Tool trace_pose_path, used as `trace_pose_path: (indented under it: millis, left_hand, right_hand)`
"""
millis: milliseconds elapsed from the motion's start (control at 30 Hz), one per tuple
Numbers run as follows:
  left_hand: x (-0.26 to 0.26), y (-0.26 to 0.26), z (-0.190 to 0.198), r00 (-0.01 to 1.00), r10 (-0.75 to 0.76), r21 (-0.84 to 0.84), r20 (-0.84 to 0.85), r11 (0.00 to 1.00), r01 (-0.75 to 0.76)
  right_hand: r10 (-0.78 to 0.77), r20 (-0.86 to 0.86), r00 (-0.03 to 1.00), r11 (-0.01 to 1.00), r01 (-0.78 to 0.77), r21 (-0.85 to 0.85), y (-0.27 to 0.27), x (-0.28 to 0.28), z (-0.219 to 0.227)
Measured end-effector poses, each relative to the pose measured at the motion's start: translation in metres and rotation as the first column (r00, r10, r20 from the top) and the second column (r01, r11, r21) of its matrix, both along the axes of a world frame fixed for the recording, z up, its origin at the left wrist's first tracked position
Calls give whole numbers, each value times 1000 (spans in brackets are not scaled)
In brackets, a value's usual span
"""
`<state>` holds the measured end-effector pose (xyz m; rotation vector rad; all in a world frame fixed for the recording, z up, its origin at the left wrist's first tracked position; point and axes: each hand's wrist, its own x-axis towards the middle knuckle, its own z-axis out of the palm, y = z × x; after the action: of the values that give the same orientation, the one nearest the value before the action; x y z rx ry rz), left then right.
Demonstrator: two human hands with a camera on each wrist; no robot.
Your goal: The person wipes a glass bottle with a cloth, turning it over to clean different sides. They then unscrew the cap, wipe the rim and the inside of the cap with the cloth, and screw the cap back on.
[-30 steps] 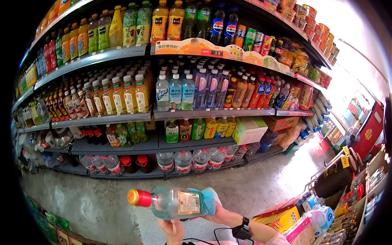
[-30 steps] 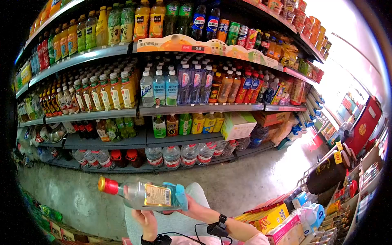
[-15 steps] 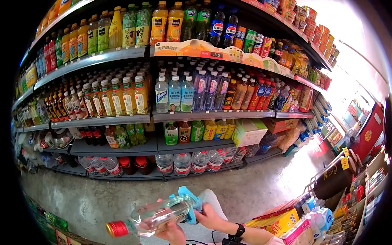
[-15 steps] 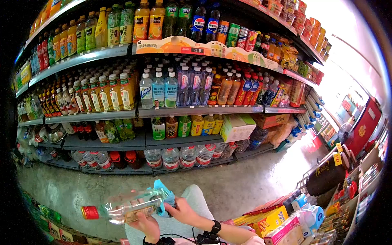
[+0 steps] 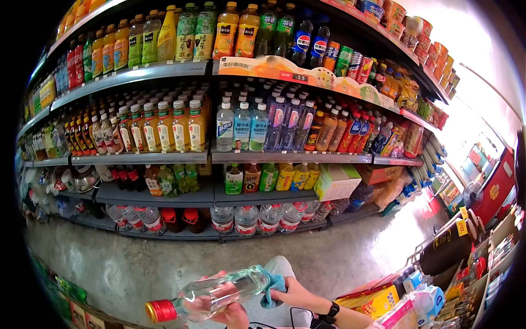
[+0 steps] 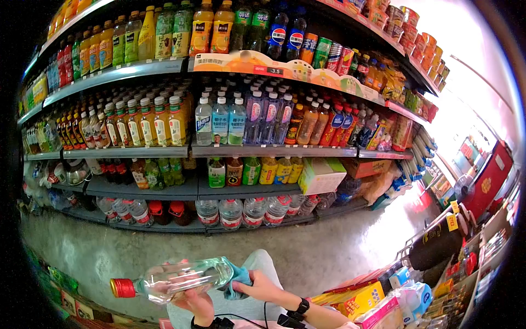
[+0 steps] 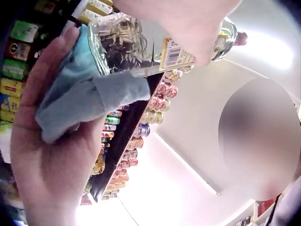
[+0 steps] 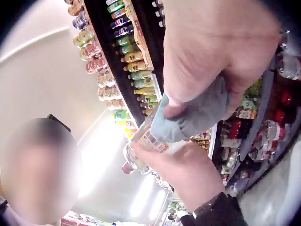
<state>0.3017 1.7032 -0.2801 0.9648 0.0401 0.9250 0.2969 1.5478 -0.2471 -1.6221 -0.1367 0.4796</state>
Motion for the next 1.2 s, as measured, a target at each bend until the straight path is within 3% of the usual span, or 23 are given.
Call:
trace_pose_path:
  millis: [33,100,167,200,233,300,367,433,500,567,700,800,867,900,933,967,1067,1200]
  left_hand:
    - [0,-4,-6,999,33,21,7,999,-33]
    - [-4,-9,-4,998,64,43,14,997,-64]
    - [-12,-9,15,1000,-25,215,-19,976,29]
    - [-7,4,12,1000,-11,435,-5,900,12]
    - [-10,2,11,1000,-3,435,-8,900,6]
    - [-13,-7,23,1000,-12,242,19,970,7]
    - [-10,-5,23,999,48,249,-11,967,-44]
    - [-8,0,23,999,-15,277,-42,960,26]
    - [-7,2,27,998,-42,296,-50,954,56]
    - [-2,-1,28,996,-71,285,52,957,54]
    - [2,1,17,1000,1,342,-24,940,8]
    - [1,-10,30,1000,-24,-34,4,999,25]
    - [0,-1,20,995,-100,-1,15,995,100]
    - [-1,3,16,984,-175,33,24,984,174]
    - [-1,4,20,985,-173,33,22,984,173]
    - [-3,5,26,970,-242,-49,19,969,243]
    - [-4,3,24,929,-370,-195,14,910,366]
    - [-9,1,38,836,-549,-296,24,795,530]
  right_hand:
    - [49,-22,999,995,-47,86,1,-2,-3]
    - [122,-25,992,990,-120,74,1,-5,-6]
    - [-90,51,995,968,76,238,9,-13,-16]
    - [-96,77,992,969,75,235,10,-17,-12]
    - [-88,74,993,970,68,235,7,-15,-17]
    - [-2,31,1000,977,-4,214,-2,-9,-24]
    - [-8,-7,1000,991,9,137,-6,-3,-14]
    - [-16,-43,999,998,19,62,-2,1,0]
    - [-156,40,987,985,159,-72,0,3,6]
    - [-191,32,981,978,193,-74,1,3,7]
    - [-301,18,953,953,302,-41,-1,1,3]
    - [-346,45,937,938,345,22,-15,5,-19]
    - [-351,66,934,936,349,47,-23,8,-28]
    - [-357,-1,934,893,341,293,-18,13,-8]
    - [-346,-68,936,788,329,521,-15,18,5]
    - [-344,-70,936,788,329,520,-16,22,7]
    - [-159,65,985,806,91,586,-25,30,9]
    - [-63,-54,997,869,81,488,-26,21,19]
